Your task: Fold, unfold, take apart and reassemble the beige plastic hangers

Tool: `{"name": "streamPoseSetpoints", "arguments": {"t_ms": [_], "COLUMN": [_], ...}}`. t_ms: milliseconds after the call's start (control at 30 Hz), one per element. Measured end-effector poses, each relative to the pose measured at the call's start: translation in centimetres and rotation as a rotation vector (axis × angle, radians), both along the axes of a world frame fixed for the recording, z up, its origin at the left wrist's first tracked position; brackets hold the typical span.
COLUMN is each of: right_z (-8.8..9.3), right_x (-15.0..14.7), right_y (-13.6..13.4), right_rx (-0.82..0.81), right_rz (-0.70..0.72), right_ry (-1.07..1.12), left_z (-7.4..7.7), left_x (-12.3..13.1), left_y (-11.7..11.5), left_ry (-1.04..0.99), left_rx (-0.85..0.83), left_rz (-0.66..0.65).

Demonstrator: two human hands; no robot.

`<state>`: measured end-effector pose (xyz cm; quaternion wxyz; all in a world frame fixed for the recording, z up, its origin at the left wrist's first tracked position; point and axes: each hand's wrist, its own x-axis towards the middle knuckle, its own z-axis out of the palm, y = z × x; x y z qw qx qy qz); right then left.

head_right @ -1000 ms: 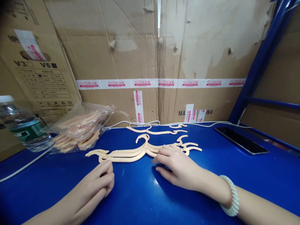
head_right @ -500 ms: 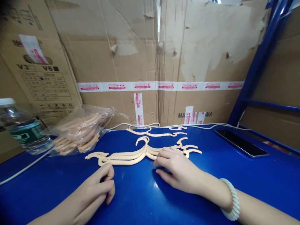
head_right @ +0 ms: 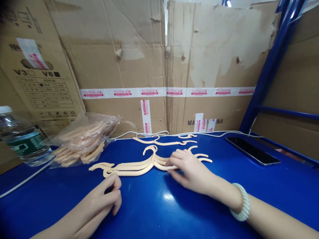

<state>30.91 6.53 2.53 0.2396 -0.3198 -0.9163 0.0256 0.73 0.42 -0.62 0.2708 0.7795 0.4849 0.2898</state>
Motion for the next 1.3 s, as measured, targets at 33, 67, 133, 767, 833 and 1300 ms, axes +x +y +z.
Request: {"name": "streamPoseSetpoints", "arguments": {"t_ms": [33, 67, 133, 767, 833, 1300], "right_z": [0.2, 0.4, 0.8, 0.6, 0.3, 3.1], "right_x": [0.5, 1.1, 2.3, 3.4, 3.2, 1.2], "right_y": [0.6, 1.3, 2.9, 15.6, 15.7, 13.0], "right_rx": [0.027, 0.054, 0.101, -0.093, -0.081, -0.027], "right_rz": [-0.031, -0.077, -0.193, -0.69, -0.701, -0.532], "right_ry": [0.031, 0.055, 0.064, -0.5, -0.519, -0.202], "left_z": [0.1, 0.1, 0.2, 1.8, 1.6, 1.9], "left_x": [0.0, -0.1, -0.1, -0.4, -0.4, -0.6], "left_y": [0.0, -0.1, -0.1, -0.7, -0.7, -0.7], "left_ry": [-0.013, -0.024, -0.039, 0.099, 0.09, 0.08], "left_rx": [0.005, 0.019, 0.064, 0.231, 0.236, 0.231], "left_rz": [-0.022, -0.054, -0.103, -0.251, -0.239, -0.284]}}
